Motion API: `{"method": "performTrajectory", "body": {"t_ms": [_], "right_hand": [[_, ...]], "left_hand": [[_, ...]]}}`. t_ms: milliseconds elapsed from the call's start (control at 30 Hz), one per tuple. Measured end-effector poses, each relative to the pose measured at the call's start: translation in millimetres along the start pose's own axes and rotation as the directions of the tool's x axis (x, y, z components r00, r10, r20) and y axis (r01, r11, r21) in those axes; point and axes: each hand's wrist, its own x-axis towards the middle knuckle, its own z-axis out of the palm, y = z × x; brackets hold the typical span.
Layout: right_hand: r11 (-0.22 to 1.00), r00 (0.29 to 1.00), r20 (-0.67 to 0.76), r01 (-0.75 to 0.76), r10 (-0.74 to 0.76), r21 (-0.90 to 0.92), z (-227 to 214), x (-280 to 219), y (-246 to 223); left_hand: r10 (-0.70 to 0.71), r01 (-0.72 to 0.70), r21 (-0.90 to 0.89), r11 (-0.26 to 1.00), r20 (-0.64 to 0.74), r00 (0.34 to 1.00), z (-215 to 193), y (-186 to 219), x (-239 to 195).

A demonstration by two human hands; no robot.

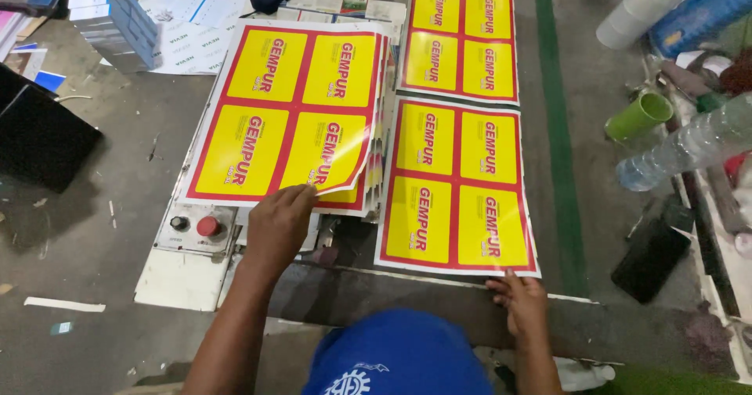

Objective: Manually sorting and stacking printed sheets in a print shop workspace.

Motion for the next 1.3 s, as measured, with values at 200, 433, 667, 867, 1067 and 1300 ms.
{"method": "performTrajectory", "body": {"t_ms": [200,433,667,867,1067,1300], "right_hand": [[1.000,0.998,0.055,-0.007,0.008,-0.016,15,32,-22],[0.984,0.990,0.037,-0.134,0.139,-0.114,33,-12,-33],[0.979,0.885,0.465,0.112,-0.021,-0.168,108,-55,-48],[0.995,0.791,0.609,0.099,-0.062,-0.027,138,-76,-62],[0.997,0.895,0.443,0.027,-0.055,0.069,109,-61,-53],[0.976,0.959,0.220,0.146,-0.180,0.160,34,-34,-16]], "left_hand": [[-0.053,0.055,0.009,0.998,-0.162,0.985,-11,-1,6],[0.047,-0.058,-0.044,0.997,-0.207,0.977,-6,27,-3],[0.205,-0.188,-0.262,0.947,0.041,0.978,47,96,-17],[0.271,-0.209,-0.319,0.924,0.160,0.949,66,129,-24],[0.309,-0.258,-0.357,0.898,0.093,0.947,34,115,-15],[0.047,-0.035,-0.154,0.987,0.076,0.996,34,22,-20]]}}
